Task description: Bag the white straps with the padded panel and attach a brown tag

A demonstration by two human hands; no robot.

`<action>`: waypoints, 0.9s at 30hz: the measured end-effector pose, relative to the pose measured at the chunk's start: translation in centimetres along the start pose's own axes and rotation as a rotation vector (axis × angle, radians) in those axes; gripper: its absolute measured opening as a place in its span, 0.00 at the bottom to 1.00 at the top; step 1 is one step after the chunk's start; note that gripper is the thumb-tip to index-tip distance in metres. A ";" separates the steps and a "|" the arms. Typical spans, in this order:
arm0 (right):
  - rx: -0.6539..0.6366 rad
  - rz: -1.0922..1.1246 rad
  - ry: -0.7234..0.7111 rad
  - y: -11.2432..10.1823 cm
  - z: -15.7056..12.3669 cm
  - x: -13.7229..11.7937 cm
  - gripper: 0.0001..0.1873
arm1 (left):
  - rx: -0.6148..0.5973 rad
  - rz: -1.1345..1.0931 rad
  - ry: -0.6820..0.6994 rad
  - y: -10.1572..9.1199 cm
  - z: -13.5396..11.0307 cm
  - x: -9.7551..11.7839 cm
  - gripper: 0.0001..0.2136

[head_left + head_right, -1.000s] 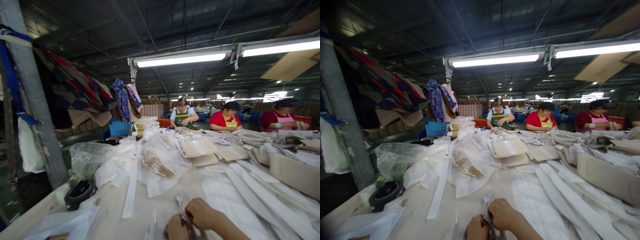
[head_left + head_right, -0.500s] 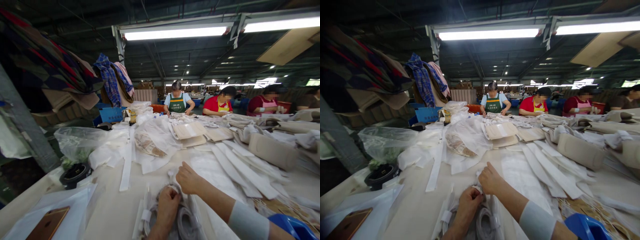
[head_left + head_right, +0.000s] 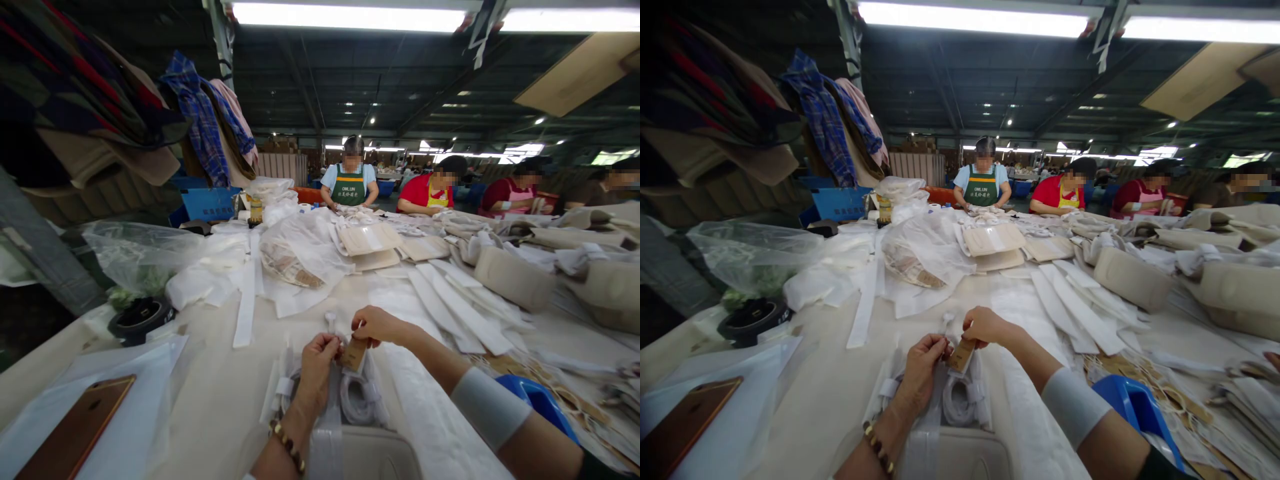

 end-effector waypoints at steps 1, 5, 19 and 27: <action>0.011 0.071 0.002 0.2 -0.3 0.2 0.06 | -0.009 -0.026 -0.015 0.1 -0.1 -0.1 0.15; 0.068 0.363 -0.033 0.6 -1.1 0.8 0.09 | -0.039 -0.099 -0.079 0.2 -0.3 -0.5 0.13; 0.433 0.795 -0.161 -0.4 -1.6 3.2 0.11 | -0.183 -0.189 -0.197 0.7 -1.4 -0.5 0.21; 0.564 0.558 -0.147 -0.8 -1.3 3.7 0.07 | -0.322 -0.048 -0.104 2.2 -2.5 -0.5 0.29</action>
Point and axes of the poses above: each hand's wrist, its own z-axis towards the middle knuckle, its own y-axis out of the palm, x = y × z, the point moved 10 cm from there along z, towards the middle knuckle, and after that the axes turned 13 degrees about z, right-handed, at the moved point
